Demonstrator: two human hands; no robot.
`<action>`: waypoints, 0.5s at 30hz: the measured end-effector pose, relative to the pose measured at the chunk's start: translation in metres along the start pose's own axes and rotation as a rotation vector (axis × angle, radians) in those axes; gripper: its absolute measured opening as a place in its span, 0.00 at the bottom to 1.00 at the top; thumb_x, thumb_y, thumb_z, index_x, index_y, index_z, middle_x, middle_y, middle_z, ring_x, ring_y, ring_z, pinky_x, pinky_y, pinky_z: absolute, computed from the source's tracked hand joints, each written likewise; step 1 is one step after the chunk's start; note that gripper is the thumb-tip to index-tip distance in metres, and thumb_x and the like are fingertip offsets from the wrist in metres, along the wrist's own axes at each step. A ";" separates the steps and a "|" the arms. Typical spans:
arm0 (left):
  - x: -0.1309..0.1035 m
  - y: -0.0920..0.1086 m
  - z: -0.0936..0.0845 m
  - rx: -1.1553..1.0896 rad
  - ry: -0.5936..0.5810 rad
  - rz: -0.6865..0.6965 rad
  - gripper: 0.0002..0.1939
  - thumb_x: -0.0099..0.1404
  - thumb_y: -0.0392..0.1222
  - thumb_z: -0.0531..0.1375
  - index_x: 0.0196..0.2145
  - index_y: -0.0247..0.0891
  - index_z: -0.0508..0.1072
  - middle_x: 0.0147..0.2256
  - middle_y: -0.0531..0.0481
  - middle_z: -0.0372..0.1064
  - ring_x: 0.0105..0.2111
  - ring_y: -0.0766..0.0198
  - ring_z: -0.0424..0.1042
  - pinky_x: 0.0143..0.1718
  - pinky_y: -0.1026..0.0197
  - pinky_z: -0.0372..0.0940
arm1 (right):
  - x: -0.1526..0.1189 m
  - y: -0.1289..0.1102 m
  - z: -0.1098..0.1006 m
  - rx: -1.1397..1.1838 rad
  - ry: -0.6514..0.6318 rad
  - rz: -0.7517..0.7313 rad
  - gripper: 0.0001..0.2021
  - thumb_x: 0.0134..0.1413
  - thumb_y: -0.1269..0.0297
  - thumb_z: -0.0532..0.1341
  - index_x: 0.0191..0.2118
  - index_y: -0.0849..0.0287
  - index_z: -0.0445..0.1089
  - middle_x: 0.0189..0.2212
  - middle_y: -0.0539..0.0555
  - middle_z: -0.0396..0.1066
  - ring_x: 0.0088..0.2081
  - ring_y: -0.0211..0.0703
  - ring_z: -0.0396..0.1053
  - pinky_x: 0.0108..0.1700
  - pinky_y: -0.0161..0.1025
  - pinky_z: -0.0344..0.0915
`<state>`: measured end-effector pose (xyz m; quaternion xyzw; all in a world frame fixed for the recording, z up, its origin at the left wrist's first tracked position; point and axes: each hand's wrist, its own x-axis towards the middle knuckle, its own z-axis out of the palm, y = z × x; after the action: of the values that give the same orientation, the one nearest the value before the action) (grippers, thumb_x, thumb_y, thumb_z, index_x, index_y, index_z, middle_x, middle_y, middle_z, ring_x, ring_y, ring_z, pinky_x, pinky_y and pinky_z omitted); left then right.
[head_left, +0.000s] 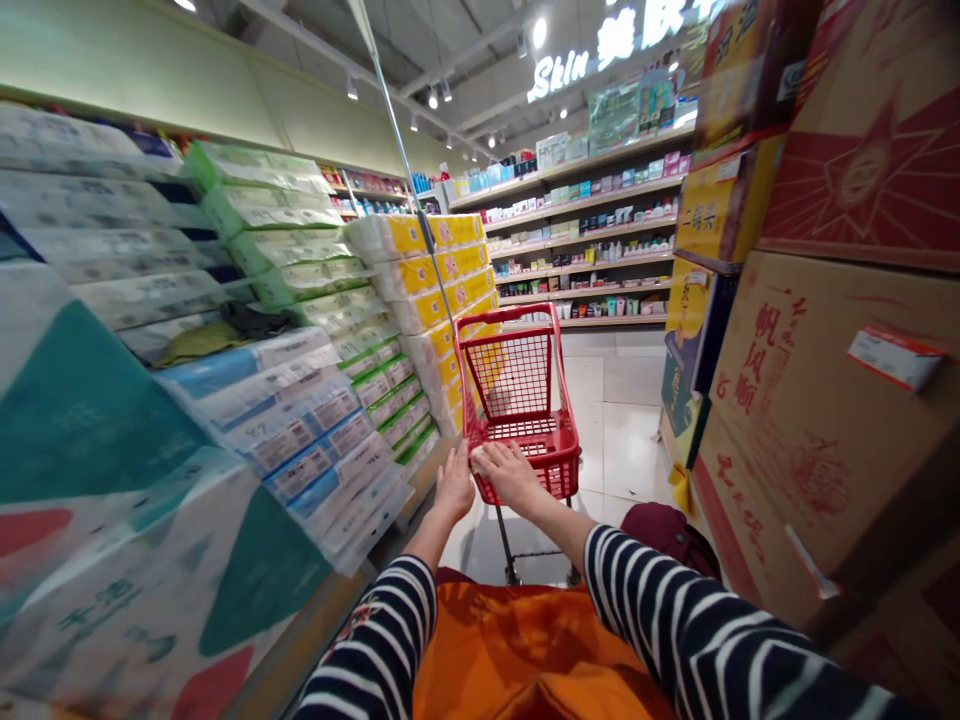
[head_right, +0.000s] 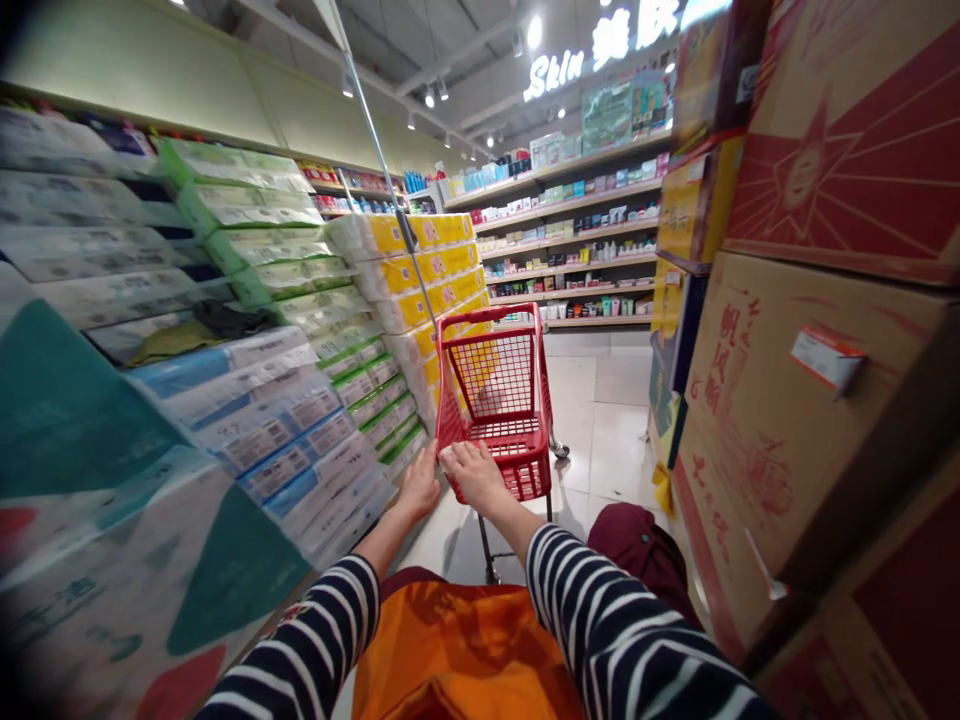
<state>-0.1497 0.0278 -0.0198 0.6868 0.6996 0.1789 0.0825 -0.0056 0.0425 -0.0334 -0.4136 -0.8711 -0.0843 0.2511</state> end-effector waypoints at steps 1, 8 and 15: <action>-0.001 0.001 -0.001 0.008 -0.005 0.001 0.40 0.52 0.23 0.46 0.63 0.39 0.46 0.64 0.47 0.45 0.64 0.56 0.42 0.61 0.42 0.43 | -0.007 0.008 -0.003 -0.002 0.013 0.013 0.19 0.59 0.67 0.53 0.56 0.53 0.60 0.56 0.58 0.62 0.57 0.49 0.58 0.58 0.55 0.49; -0.003 0.056 0.009 -0.182 0.226 0.182 0.29 0.59 0.32 0.48 0.59 0.36 0.57 0.62 0.42 0.50 0.63 0.57 0.46 0.62 0.45 0.41 | -0.038 0.036 -0.011 0.016 0.131 0.168 0.24 0.56 0.72 0.50 0.59 0.64 0.57 0.57 0.64 0.60 0.59 0.50 0.55 0.60 0.51 0.47; -0.007 0.101 0.037 -0.265 0.214 0.244 0.24 0.64 0.44 0.49 0.56 0.35 0.60 0.55 0.40 0.62 0.57 0.56 0.58 0.60 0.46 0.49 | -0.059 0.029 -0.023 0.071 0.112 0.162 0.34 0.47 0.65 0.54 0.62 0.68 0.51 0.61 0.67 0.51 0.62 0.56 0.47 0.61 0.56 0.40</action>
<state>-0.0420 0.0252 -0.0178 0.7267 0.5864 0.3499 0.0751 0.0559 0.0132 -0.0456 -0.4680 -0.8219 -0.0557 0.3199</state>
